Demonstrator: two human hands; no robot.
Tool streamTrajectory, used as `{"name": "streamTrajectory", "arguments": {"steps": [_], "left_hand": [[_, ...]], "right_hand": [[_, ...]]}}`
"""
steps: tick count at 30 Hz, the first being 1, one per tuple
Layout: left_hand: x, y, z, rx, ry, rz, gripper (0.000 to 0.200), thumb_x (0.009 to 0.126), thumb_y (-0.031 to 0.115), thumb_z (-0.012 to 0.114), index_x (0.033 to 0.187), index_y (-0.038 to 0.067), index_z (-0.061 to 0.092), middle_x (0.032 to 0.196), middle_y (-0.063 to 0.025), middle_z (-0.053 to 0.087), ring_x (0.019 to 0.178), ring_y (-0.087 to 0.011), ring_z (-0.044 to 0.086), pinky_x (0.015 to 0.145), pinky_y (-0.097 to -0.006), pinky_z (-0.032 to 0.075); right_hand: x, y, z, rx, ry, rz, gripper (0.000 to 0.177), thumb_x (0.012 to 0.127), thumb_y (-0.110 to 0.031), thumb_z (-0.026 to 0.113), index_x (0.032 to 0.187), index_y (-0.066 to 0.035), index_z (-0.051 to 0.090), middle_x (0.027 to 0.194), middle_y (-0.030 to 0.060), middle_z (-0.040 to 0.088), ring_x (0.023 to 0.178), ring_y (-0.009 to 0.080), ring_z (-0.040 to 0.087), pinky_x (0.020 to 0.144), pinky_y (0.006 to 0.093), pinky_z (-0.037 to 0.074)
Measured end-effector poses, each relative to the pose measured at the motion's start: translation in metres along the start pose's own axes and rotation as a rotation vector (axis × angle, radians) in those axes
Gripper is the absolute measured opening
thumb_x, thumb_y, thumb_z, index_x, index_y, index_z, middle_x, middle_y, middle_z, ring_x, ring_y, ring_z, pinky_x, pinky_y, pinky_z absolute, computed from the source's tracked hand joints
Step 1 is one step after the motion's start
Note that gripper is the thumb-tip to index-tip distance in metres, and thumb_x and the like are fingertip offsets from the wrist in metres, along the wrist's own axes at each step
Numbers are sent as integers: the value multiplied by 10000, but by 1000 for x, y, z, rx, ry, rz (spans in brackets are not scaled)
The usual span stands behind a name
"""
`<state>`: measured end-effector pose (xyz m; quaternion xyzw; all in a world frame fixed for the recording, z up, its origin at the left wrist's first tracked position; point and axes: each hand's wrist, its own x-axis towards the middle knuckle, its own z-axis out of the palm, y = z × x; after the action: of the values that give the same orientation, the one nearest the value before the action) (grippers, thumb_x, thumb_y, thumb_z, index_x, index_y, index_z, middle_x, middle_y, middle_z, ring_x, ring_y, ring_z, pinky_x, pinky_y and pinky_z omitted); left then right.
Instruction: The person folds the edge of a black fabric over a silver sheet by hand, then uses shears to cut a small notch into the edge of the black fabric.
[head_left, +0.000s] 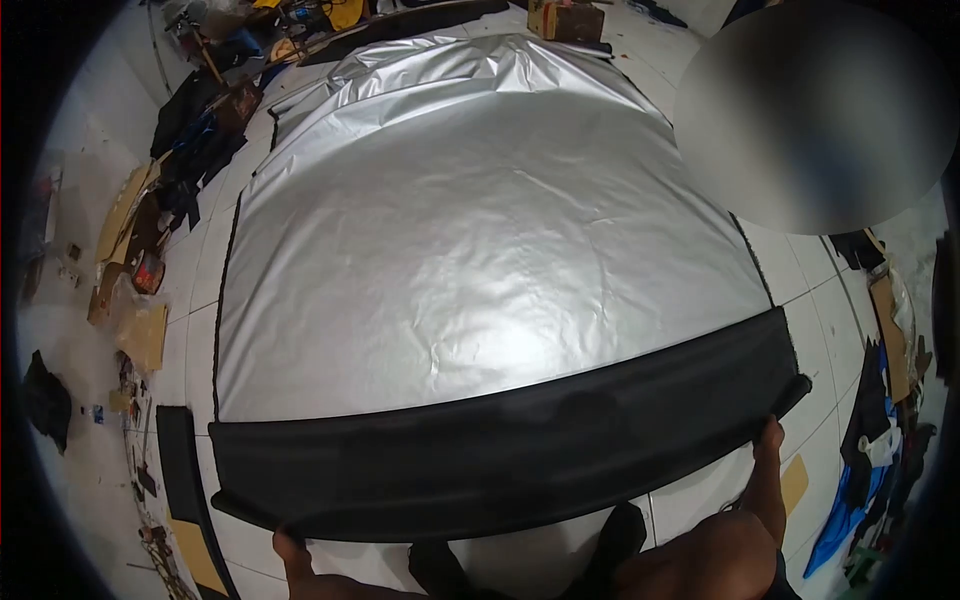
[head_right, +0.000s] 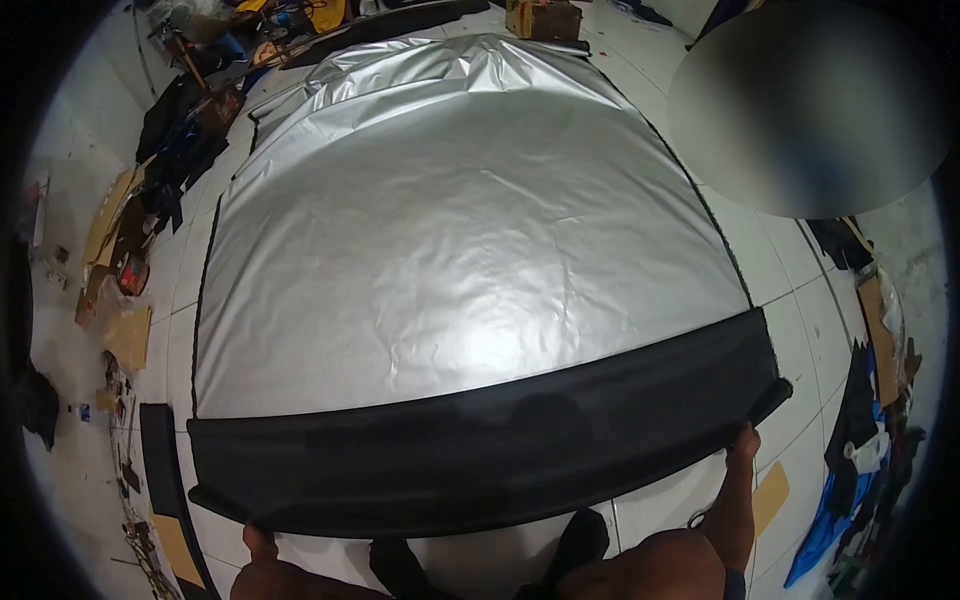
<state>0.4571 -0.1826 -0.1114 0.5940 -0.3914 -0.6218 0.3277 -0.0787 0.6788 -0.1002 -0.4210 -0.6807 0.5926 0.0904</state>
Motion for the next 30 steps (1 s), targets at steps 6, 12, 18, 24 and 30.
{"name": "streamTrajectory", "arguments": {"steps": [6,12,18,24,30], "left_hand": [[-4,-7,-72,882,-9,324,305,847,166,503,1031,-55,604,960,-129,628,850,-243,608,743,-369,503],[-42,110,11,329,68,343,331,799,123,513,1053,-84,558,883,-109,596,754,-186,586,644,-318,486],[70,112,102,791,58,523,729,850,265,590,1377,-75,218,996,-152,522,837,-198,530,704,-314,442],[-105,55,191,1320,-247,849,709,885,425,549,1382,-23,314,1405,-252,308,1326,-376,270,1097,-495,150],[-149,-11,161,1461,-384,1080,770,839,481,570,1425,75,278,1464,-277,165,1335,-488,159,1026,-657,106]], "right_hand": [[8,-36,-56,84,-63,-112,350,874,-219,484,1044,83,532,958,163,607,869,270,612,761,365,519],[-8,-138,-20,-6,-244,-307,365,871,-198,488,1134,53,523,996,146,616,838,231,623,720,300,501],[-38,-148,128,-292,-266,-437,599,890,-289,546,1353,28,339,1103,168,599,941,310,606,820,397,470],[-183,-51,131,-1007,-348,-1271,432,781,-296,654,1125,-57,548,1069,151,554,1019,329,500,884,486,354],[-224,-15,108,-1072,-565,-1386,714,742,-549,642,1287,-118,476,1354,177,396,1295,363,318,1061,517,214]]}}
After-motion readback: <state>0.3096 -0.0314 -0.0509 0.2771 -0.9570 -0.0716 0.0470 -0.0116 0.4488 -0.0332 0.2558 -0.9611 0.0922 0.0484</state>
